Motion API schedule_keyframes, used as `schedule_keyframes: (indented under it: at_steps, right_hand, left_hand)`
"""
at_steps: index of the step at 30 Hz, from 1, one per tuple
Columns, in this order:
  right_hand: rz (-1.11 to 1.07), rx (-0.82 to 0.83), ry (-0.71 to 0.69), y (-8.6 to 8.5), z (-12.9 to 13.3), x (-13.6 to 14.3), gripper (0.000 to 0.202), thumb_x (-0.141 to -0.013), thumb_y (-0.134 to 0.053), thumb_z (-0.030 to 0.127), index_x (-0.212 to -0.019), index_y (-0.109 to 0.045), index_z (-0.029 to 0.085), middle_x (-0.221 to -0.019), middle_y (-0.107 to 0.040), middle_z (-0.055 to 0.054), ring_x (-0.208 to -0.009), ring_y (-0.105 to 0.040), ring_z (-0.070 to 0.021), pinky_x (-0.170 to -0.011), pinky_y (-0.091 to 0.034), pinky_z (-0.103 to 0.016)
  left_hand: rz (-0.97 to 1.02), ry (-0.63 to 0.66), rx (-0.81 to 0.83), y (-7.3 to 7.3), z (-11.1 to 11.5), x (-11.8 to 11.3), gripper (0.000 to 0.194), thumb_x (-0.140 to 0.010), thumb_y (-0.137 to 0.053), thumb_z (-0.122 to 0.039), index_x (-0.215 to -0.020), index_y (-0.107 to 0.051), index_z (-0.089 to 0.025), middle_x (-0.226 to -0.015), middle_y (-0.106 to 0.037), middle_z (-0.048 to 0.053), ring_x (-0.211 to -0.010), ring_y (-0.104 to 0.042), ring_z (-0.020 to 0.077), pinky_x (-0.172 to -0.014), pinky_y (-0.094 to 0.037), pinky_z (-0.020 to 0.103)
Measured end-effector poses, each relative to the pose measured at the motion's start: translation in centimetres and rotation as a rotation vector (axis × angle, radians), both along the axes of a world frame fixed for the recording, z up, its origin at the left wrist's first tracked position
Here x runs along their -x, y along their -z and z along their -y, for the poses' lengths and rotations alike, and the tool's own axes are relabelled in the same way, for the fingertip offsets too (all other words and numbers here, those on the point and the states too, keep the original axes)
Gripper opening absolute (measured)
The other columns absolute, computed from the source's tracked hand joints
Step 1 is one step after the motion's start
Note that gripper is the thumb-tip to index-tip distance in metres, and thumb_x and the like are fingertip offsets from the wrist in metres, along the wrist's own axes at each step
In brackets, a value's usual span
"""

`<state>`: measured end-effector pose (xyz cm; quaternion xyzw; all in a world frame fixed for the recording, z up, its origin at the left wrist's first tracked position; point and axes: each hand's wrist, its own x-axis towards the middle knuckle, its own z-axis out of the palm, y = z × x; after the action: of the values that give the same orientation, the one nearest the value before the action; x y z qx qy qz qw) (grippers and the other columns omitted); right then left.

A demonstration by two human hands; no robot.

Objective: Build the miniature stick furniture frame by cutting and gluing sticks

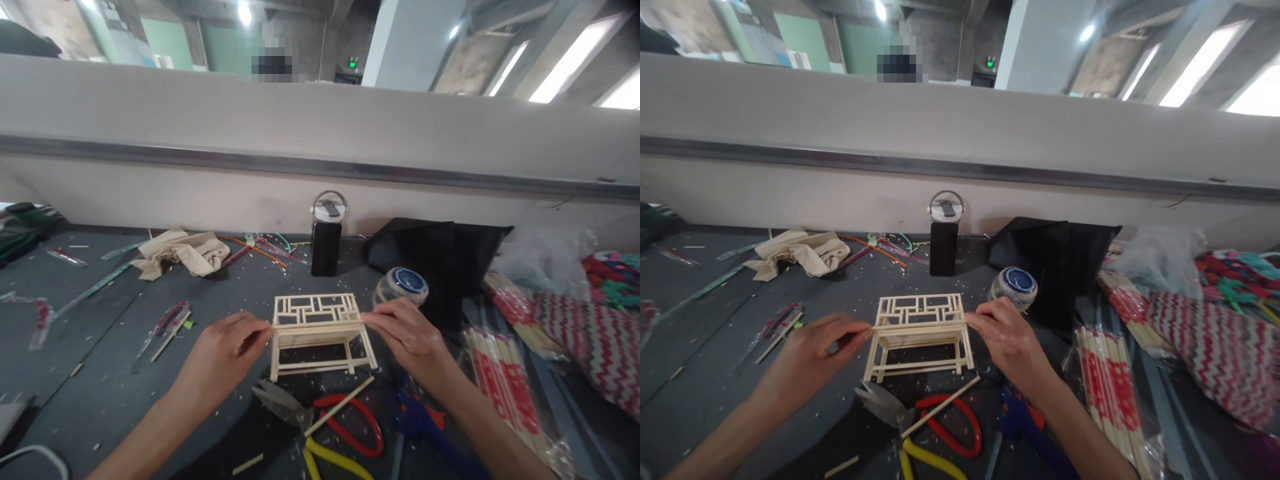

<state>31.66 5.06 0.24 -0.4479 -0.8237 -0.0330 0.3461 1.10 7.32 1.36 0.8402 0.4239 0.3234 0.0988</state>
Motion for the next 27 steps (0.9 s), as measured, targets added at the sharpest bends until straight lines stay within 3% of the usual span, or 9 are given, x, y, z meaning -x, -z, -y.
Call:
schedule_keyframes:
  at_steps: [10, 23, 27]
  right_hand:
    - [-0.034, 0.045, 0.015, 0.13, -0.21, -0.9, 0.018, -0.093, -0.054, 0.022, -0.102, -0.069, 0.023, -0.092, -0.066, -0.006, -0.088, -0.062, -0.0192, -0.079, -0.053, -0.035]
    - [-0.034, 0.042, -0.044, -0.07, -0.23, -0.73, 0.022, -0.092, -0.053, 0.016, -0.1, -0.072, 0.024, -0.087, -0.065, -0.005, -0.083, -0.061, -0.0186, -0.071, -0.054, -0.032]
    - [-0.039, 0.031, -0.065, -0.23, -0.24, -0.65, 0.024, -0.092, -0.052, 0.014, -0.1, -0.072, 0.025, -0.085, -0.065, -0.005, -0.08, -0.061, -0.0183, -0.068, -0.053, -0.031]
  left_hand:
    - [-0.019, -0.023, 0.026, -0.1, -0.21, 0.4, 0.019, -0.087, -0.053, -0.023, -0.084, -0.071, -0.019, -0.073, -0.072, 0.002, -0.063, -0.066, 0.0135, -0.057, -0.049, 0.022]
    - [-0.041, -0.065, 0.063, -0.58, -0.19, 0.26, 0.019, -0.085, -0.055, -0.025, -0.073, -0.069, -0.02, -0.066, -0.069, -0.001, -0.058, -0.064, 0.0127, -0.053, -0.045, 0.021]
    - [-0.012, -0.061, 0.104, -0.43, -0.22, 0.47, 0.012, -0.083, -0.059, -0.025, -0.08, -0.069, -0.02, -0.071, -0.071, 0.0, -0.061, -0.065, 0.0134, -0.056, -0.048, 0.021]
